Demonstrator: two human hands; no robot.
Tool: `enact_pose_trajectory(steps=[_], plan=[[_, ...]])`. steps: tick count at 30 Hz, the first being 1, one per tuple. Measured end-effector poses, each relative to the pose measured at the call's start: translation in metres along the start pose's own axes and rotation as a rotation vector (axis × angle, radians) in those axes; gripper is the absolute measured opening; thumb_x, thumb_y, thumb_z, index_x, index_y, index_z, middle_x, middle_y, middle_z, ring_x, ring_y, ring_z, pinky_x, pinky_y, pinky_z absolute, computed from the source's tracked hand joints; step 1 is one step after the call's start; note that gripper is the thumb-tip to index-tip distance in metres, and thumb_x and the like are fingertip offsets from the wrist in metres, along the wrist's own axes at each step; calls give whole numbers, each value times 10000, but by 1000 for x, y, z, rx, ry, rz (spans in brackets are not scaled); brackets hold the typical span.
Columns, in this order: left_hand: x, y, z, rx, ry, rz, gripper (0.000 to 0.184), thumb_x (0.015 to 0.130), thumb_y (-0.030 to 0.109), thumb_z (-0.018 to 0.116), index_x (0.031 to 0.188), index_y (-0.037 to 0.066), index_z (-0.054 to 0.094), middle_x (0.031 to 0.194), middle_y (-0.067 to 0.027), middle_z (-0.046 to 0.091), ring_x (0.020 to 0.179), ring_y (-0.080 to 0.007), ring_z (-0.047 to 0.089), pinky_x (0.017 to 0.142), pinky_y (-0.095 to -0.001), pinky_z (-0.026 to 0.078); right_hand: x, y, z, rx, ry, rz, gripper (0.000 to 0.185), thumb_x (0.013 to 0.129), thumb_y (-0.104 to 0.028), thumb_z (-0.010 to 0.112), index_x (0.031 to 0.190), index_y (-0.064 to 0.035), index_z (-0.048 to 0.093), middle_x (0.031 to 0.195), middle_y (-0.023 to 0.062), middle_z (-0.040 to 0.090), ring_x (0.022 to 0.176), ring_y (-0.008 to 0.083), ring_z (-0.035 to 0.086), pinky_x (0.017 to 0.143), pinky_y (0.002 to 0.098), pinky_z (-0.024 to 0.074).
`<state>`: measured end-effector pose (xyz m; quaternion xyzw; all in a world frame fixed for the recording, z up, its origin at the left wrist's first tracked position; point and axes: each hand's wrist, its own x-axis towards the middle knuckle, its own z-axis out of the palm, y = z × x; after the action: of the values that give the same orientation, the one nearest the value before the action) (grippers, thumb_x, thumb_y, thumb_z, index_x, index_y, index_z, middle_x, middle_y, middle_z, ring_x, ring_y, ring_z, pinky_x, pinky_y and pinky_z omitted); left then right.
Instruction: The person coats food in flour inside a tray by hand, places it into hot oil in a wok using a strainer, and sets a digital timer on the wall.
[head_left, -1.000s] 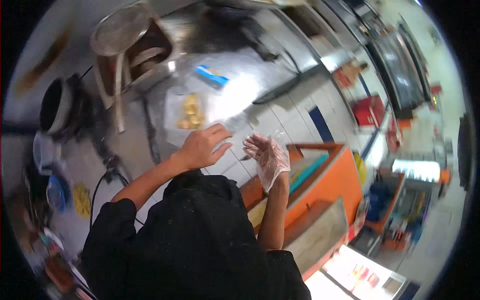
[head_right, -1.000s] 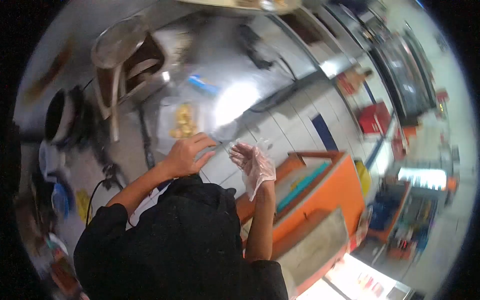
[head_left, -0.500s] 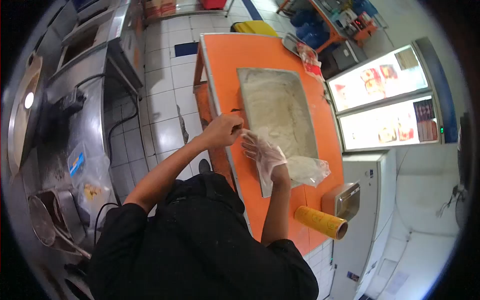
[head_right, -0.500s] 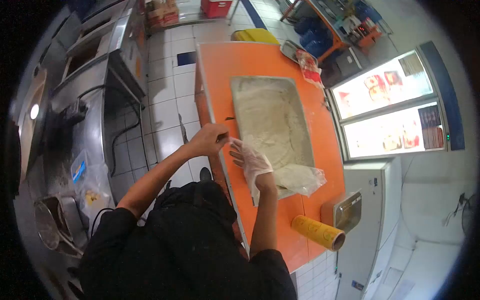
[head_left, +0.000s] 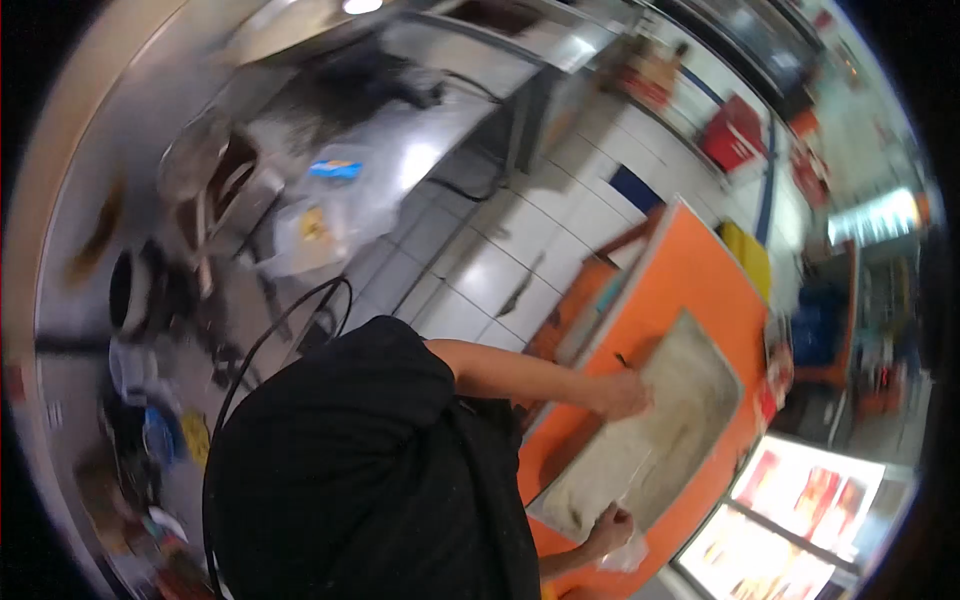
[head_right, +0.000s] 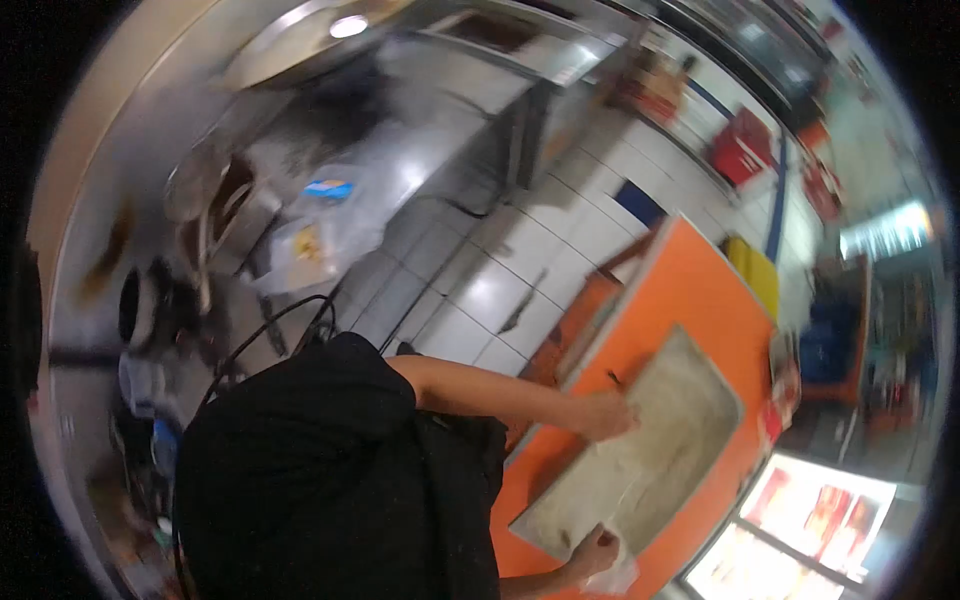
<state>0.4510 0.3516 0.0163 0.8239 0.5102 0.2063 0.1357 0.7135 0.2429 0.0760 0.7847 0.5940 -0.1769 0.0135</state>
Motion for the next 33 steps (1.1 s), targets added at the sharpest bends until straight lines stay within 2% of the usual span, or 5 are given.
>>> enact_pose_trajectory(steps=[11,15,18,23,33], plan=[[-454,-31,-305,477,1240,-1096,159,801,61,557,950,14,586,891,-139,591,786,-245,591,719,-340,464,-72,-355,60,324,-128,-1201,260,827,-116,572,1043,29,590,970,179,621,907,289,603,816,345,465],[-631,-12,-322,1195,1022,-1691,267,839,175,566,1049,13,544,906,-151,579,783,-272,590,723,-347,463,-193,-487,148,419,-334,-1732,165,791,-119,608,945,-65,633,811,101,600,735,255,588,665,329,467],[-728,-27,-277,719,885,-2147,411,834,272,565,1102,-31,494,995,-223,568,829,-323,592,707,-359,485,-281,-555,200,290,-449,-1823,180,745,-170,664,896,-77,631,803,92,603,747,267,581,656,366,468],[-746,-29,-259,-1095,1649,-1366,271,875,254,554,1008,20,520,860,-134,611,652,-217,613,547,-323,502,-340,-602,285,-5,-370,-2163,273,699,-210,709,900,-69,589,816,102,591,797,283,600,648,378,489],[-700,-20,-264,-1094,1977,-1251,135,849,145,587,895,102,467,632,23,458,445,-59,386,362,-225,287,-352,-613,332,9,-320,-2020,228,690,-93,649,856,-40,503,796,185,600,713,377,602,613,455,470]])
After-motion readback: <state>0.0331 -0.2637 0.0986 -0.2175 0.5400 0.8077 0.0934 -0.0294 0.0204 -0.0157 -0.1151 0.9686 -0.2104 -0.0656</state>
